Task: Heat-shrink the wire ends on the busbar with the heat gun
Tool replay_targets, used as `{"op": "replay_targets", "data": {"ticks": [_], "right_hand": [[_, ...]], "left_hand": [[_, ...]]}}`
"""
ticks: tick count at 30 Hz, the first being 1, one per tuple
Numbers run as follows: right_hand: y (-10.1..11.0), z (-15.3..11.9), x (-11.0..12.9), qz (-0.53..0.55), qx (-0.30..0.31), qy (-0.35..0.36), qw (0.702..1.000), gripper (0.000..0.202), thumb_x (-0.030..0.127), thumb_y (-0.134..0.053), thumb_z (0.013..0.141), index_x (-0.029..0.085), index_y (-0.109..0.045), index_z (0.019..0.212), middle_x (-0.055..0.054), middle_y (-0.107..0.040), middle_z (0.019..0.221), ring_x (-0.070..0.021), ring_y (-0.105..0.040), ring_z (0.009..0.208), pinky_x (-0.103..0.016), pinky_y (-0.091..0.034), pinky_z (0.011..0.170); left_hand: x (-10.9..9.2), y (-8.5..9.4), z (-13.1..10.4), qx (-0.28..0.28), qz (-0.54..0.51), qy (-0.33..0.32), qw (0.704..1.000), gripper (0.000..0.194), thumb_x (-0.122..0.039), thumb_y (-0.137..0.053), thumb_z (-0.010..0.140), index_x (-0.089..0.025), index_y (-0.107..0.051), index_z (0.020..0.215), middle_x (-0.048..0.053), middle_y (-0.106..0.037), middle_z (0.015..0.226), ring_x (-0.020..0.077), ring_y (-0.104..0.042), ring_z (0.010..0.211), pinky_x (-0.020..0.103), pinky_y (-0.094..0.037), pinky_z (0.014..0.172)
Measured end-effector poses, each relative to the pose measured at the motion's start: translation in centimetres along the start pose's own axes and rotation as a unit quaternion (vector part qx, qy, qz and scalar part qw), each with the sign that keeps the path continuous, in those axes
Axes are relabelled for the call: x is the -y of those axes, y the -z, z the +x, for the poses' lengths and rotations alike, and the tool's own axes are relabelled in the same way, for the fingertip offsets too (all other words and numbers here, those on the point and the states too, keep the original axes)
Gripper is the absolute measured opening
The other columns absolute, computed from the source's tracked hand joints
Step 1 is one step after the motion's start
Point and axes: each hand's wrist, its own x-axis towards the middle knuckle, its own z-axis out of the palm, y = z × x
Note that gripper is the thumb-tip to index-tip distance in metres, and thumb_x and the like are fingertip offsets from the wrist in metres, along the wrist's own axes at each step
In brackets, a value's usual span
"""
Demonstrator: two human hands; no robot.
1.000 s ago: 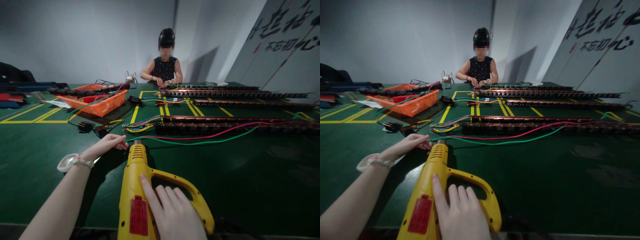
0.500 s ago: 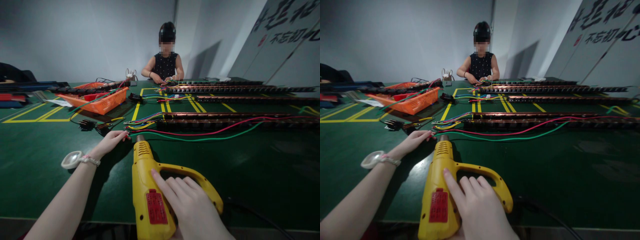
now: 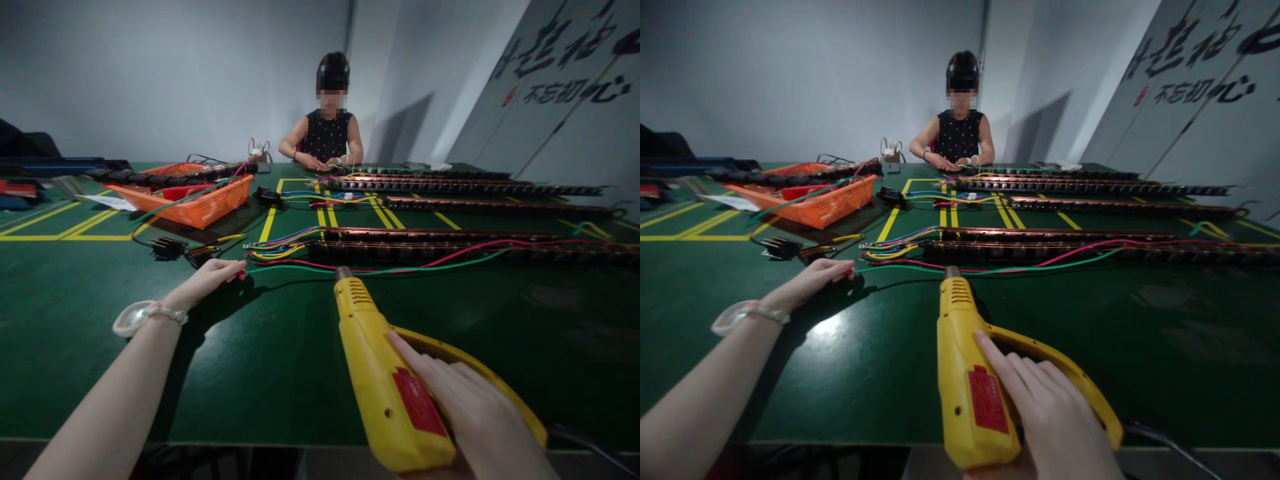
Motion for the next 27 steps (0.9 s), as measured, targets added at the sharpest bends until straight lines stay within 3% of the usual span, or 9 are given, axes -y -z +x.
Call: {"op": "replay_targets", "data": {"ticks": [4,9,12,15,18,21,27], "right_hand": [[0.2,-0.1,0.0,-0.015,-0.013,-0.003,1.0,0.117,0.073,-0.067,0.055,0.024,-0.017,0.149,-0.008,-0.067,0.101,-0.0272,-0.064,0.078,-0.038,-0.051,0.064],[-0.3,0.9,1.4,-0.026,-0.045,0.001,0.999,0.126,0.065,-0.076,0.049,0.022,-0.012,0.149,-0.008,-0.069,0.099,-0.0275,-0.065,0.077,-0.037,-0.053,0.065],[-0.8,1.3,2.4,-0.032,-0.041,0.0,0.999,0.128,0.068,-0.074,0.048,0.02,-0.011,0.149,-0.008,-0.069,0.099,-0.0267,-0.065,0.076,-0.036,-0.054,0.064],[-1.4,1.7,3.3,-0.049,-0.045,0.043,0.997,0.121,0.071,-0.064,0.058,0.014,-0.01,0.149,-0.011,-0.069,0.099,-0.0268,-0.065,0.075,-0.038,-0.054,0.066],[-2.2,2.1,4.4,-0.083,-0.041,0.083,0.992,0.096,0.043,-0.057,0.074,0.01,-0.007,0.149,-0.011,-0.069,0.098,-0.0253,-0.065,0.078,-0.037,-0.053,0.07],[-3.0,2.8,6.0,-0.108,-0.026,0.088,0.99,0.09,0.019,-0.05,0.069,0.008,-0.008,0.148,-0.008,-0.069,0.09,-0.0229,-0.063,0.072,-0.036,-0.052,0.068],[-4.2,5.6,9.5,-0.071,0.024,0.147,0.986,0.084,0.026,-0.053,0.076,0.004,-0.014,0.147,-0.008,-0.065,0.089,-0.0232,-0.061,0.083,-0.04,-0.044,0.092]], "left_hand": [[-0.4,-0.1,-0.2,0.009,-0.002,-0.016,1.0,0.05,-0.063,-0.058,0.069,-0.016,-0.052,0.054,-0.001,-0.051,0.053,0.0089,-0.04,0.048,0.022,-0.029,0.046],[-0.2,0.0,0.2,0.027,0.032,-0.081,0.996,0.051,-0.058,-0.057,0.07,-0.017,-0.043,0.043,0.002,-0.056,0.063,0.012,-0.048,0.061,0.024,-0.039,0.057],[0.2,0.2,0.6,0.043,0.043,-0.098,0.993,0.048,-0.055,-0.056,0.072,-0.017,-0.047,0.046,0.002,-0.056,0.065,0.0114,-0.047,0.061,0.024,-0.039,0.058],[0.4,0.3,0.8,0.068,0.06,-0.102,0.991,0.042,-0.052,-0.057,0.073,-0.017,-0.053,0.051,0.0,-0.053,0.061,0.0101,-0.044,0.056,0.023,-0.036,0.055],[0.3,0.2,0.8,0.077,0.079,-0.115,0.987,0.042,-0.05,-0.059,0.071,-0.016,-0.05,0.048,-0.001,-0.051,0.062,0.0097,-0.044,0.057,0.023,-0.036,0.056],[0.1,0.0,0.7,0.067,0.089,-0.125,0.986,0.042,-0.049,-0.06,0.07,-0.015,-0.049,0.046,0.0,-0.051,0.065,0.0099,-0.045,0.06,0.023,-0.036,0.056],[-0.1,-0.3,0.4,0.05,0.085,-0.107,0.989,0.042,-0.053,-0.057,0.073,-0.015,-0.052,0.055,-0.003,-0.045,0.056,0.0087,-0.039,0.053,0.022,-0.029,0.05]]}}
